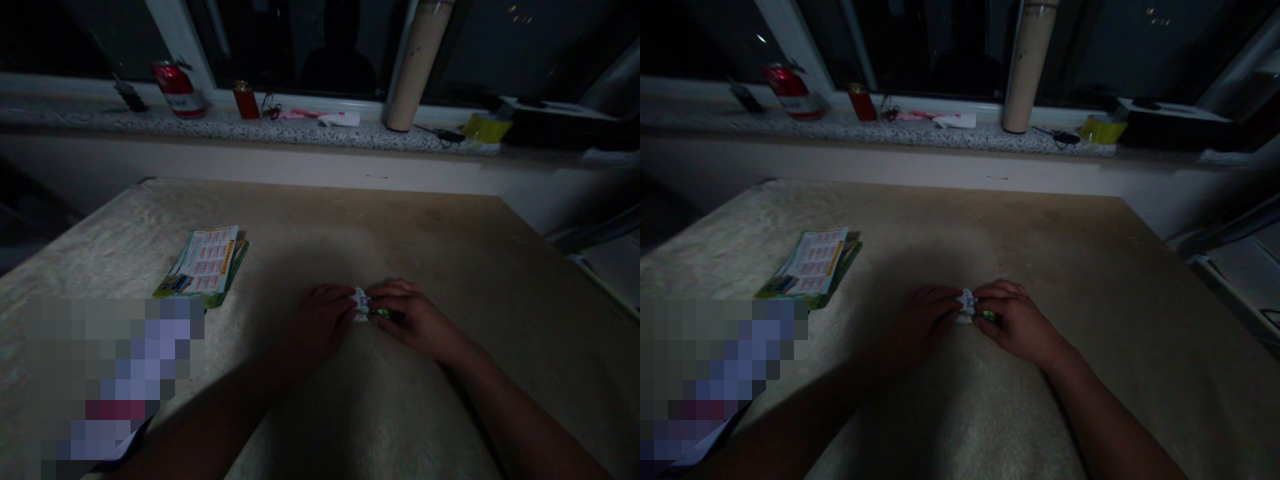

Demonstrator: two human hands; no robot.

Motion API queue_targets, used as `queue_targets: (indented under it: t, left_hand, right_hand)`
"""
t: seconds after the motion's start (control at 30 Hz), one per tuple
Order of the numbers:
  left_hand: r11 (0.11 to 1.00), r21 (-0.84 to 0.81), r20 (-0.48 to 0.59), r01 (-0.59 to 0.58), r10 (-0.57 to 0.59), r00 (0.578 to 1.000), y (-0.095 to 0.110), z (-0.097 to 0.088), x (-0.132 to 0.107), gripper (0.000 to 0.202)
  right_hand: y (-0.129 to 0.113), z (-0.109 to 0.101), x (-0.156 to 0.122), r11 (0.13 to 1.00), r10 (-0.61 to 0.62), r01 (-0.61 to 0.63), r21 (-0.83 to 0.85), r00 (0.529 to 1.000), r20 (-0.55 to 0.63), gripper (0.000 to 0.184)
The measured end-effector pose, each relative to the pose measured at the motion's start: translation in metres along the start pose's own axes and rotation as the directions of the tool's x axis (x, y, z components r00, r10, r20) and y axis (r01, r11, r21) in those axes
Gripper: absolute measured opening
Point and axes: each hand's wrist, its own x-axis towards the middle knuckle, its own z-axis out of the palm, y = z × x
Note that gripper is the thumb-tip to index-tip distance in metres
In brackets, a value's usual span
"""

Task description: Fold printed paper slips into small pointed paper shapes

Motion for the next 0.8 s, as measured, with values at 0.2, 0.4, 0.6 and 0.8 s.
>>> queue_targets:
  t: [0.2,0.4,0.6,0.8]
  left_hand:
    - [0.999,0.047,0.001,-0.027,0.027,1.000,0.003,0.000,0.001,0.025]
    - [0.994,0.084,-0.046,0.065,-0.061,0.997,0.007,0.004,0.006,0.017]
    - [0.983,0.119,-0.064,0.143,-0.136,0.989,0.009,0.006,0.009,0.015]
    - [0.974,0.157,-0.049,0.166,-0.160,0.986,0.010,0.007,0.010,0.017]
  right_hand:
    - [-0.002,0.003,0.001,0.999,0.035,-0.036,-0.014,0.999,-0.029,0.016]
    - [-0.006,0.005,0.004,0.996,0.085,-0.087,-0.032,0.994,-0.063,0.013]
    - [-0.009,0.010,0.008,0.986,0.155,-0.160,-0.042,0.983,-0.103,0.010]
    - [-0.009,0.015,0.009,0.977,0.201,-0.209,-0.051,0.971,-0.131,0.013]
